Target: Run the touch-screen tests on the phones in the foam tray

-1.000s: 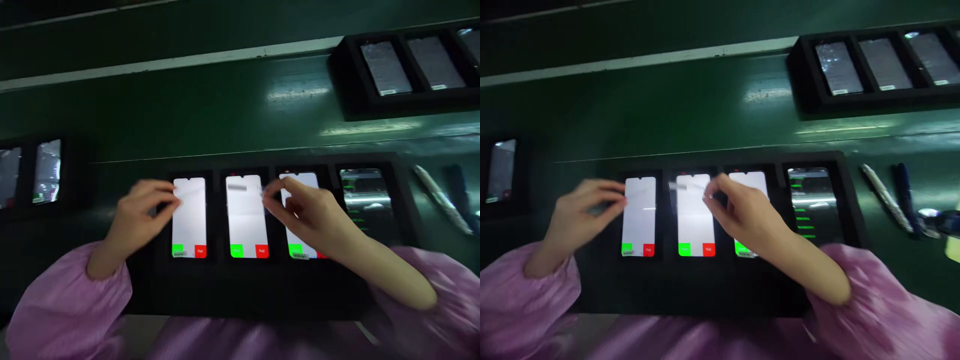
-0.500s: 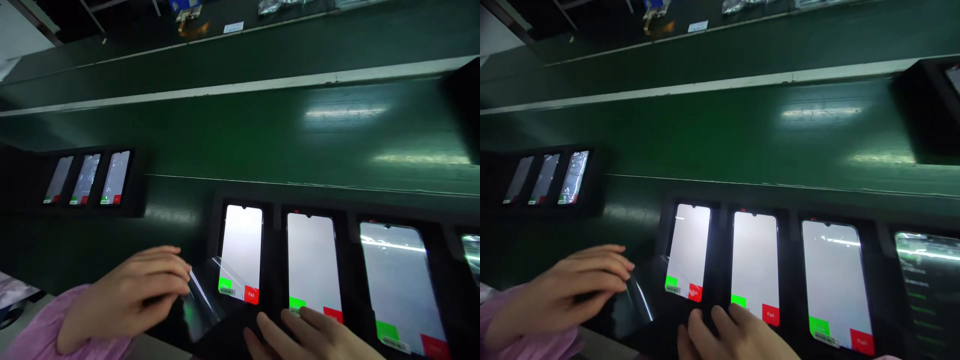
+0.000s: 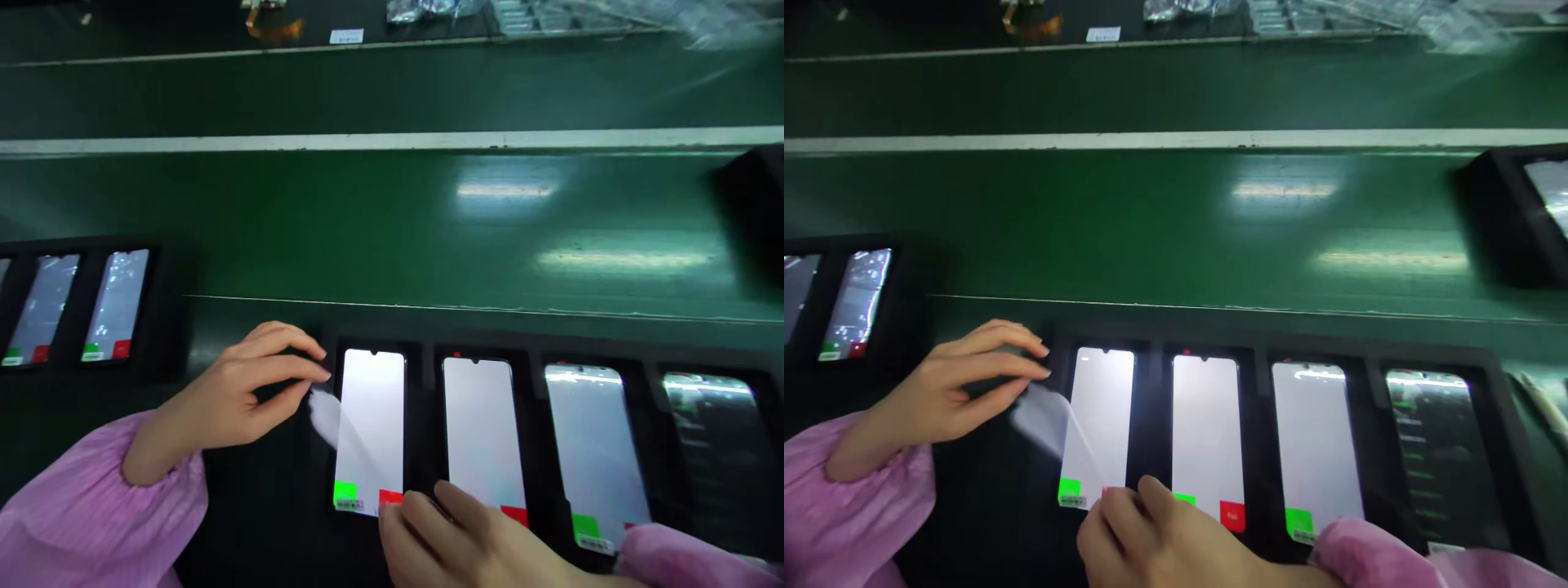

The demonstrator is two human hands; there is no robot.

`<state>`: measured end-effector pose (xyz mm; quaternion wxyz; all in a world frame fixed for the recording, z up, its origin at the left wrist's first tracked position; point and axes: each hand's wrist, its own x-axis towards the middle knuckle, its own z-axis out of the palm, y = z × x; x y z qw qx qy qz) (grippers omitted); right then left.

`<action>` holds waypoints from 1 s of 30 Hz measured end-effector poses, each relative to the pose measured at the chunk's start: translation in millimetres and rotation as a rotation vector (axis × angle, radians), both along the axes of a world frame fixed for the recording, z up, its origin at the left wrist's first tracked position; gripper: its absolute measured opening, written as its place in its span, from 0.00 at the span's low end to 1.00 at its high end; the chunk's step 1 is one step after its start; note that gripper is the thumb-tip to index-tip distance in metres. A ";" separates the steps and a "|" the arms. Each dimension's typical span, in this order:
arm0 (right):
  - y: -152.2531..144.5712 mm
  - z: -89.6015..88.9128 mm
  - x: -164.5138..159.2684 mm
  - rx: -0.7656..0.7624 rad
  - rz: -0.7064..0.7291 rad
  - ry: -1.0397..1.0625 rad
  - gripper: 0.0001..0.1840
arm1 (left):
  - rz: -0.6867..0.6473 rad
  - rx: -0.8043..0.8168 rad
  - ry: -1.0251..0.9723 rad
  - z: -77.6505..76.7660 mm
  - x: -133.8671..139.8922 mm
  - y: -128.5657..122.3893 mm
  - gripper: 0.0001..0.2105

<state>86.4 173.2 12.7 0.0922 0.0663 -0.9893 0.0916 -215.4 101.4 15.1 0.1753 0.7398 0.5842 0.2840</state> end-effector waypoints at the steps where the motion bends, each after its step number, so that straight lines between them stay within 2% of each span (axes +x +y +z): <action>1: 3.1 -2.7 -3.4 -0.039 0.004 0.002 0.09 | 0.028 0.012 0.017 -4.4 4.3 2.8 0.13; 3: 15.0 -8.4 -13.1 -0.164 -0.018 -0.019 0.10 | 0.086 0.012 0.097 -14.0 13.8 7.4 0.15; 5: 33.9 -12.7 -25.8 -0.376 -0.112 -0.048 0.11 | 0.131 0.004 0.215 -23.8 21.8 10.8 0.15; 7: 56.5 -13.9 -38.6 -0.661 -0.278 -0.056 0.10 | 0.150 0.007 0.297 -32.6 26.0 13.0 0.15; 9: 77.9 -11.4 -48.2 -0.947 -0.456 -0.018 0.05 | 0.149 0.024 0.292 -39.7 26.5 14.2 0.14; 12: 98.8 -3.2 -53.6 -1.202 -0.664 0.070 0.11 | 0.141 0.057 0.210 -47.5 23.7 16.0 0.13; 15: 103.5 3.8 -52.0 -1.223 -0.760 0.147 0.13 | 0.118 0.109 0.190 -53.2 22.2 18.4 0.12; 20: 97.8 5.2 -50.0 -1.219 -0.758 0.174 0.13 | 0.130 0.194 0.223 -58.4 24.7 15.6 0.12; 26: 96.6 1.2 -47.9 -1.192 -0.757 0.171 0.10 | 0.268 0.229 0.133 -52.7 24.7 -18.2 0.14; 30: 95.8 -0.8 -46.5 -1.180 -0.747 0.161 0.10 | 0.155 0.199 0.179 -50.3 31.8 -40.5 0.19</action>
